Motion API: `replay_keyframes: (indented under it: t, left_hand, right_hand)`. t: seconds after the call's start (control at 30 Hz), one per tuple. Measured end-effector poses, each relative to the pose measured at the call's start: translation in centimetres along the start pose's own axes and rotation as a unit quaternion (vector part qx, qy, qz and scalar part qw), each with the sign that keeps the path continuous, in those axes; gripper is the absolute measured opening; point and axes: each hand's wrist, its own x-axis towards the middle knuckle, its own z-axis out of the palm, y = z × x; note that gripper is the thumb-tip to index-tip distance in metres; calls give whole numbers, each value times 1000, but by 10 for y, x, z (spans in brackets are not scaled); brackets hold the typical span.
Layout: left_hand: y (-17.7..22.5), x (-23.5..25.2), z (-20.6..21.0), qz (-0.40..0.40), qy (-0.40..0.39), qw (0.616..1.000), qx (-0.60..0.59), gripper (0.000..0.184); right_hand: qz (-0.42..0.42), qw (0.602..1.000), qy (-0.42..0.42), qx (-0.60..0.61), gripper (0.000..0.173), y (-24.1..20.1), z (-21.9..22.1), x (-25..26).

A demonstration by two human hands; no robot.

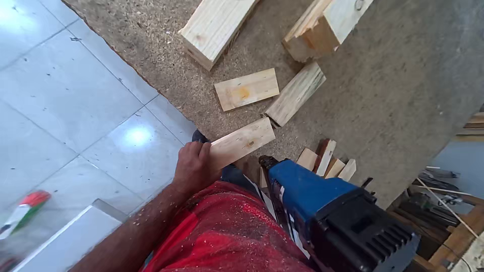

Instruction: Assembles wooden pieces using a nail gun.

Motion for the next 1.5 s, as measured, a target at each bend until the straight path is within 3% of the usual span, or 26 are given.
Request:
replay_keyframes:
  t: [0.13,0.27,0.37,0.5,0.6,0.77,0.83,0.97,1.1,1.17,1.27,1.37,1.4,1.5]
  left_hand:
    - [17,28,19,17,-7,1000,9,79]
    - [32,47,25,20,-23,1000,6,82]
    - [20,36,23,22,-15,999,-33,87]
    - [0,21,26,35,11,997,-64,79]
    - [-1,23,29,34,28,997,-58,76]
    - [-1,22,36,28,50,997,-50,76]
    - [0,20,36,30,55,997,-47,75]
    - [-2,23,36,34,51,997,-40,80]
    - [-1,23,34,37,35,998,-33,81]
    - [6,25,26,44,20,999,-25,79]
    - [27,32,4,39,-49,998,-20,91]
    - [54,45,3,14,-102,994,24,117]
    - [62,53,9,7,-109,993,47,117]
    - [76,72,20,-2,-109,990,90,93]
  right_hand:
    - [-189,972,-20,-141,42,65,-8,29]
    - [-154,988,-11,-20,22,3,1,35]
    - [-124,991,-19,51,20,-45,19,36]
    - [-296,955,8,0,26,-19,25,58]
    - [-251,968,-23,12,28,-22,27,60]
    - [-245,948,44,-201,46,-9,17,67]
    - [-238,949,39,-201,45,-13,14,59]
    - [-164,983,-11,-79,38,-14,18,40]
    - [-146,971,42,-186,47,-2,22,33]
    - [-154,963,24,-220,53,-3,17,28]
    - [-214,964,34,-152,42,-15,8,14]
    - [-211,971,50,-97,48,17,-1,-2]
    - [-204,973,75,-72,49,35,-2,-3]
    - [-119,981,149,24,56,76,-8,0]
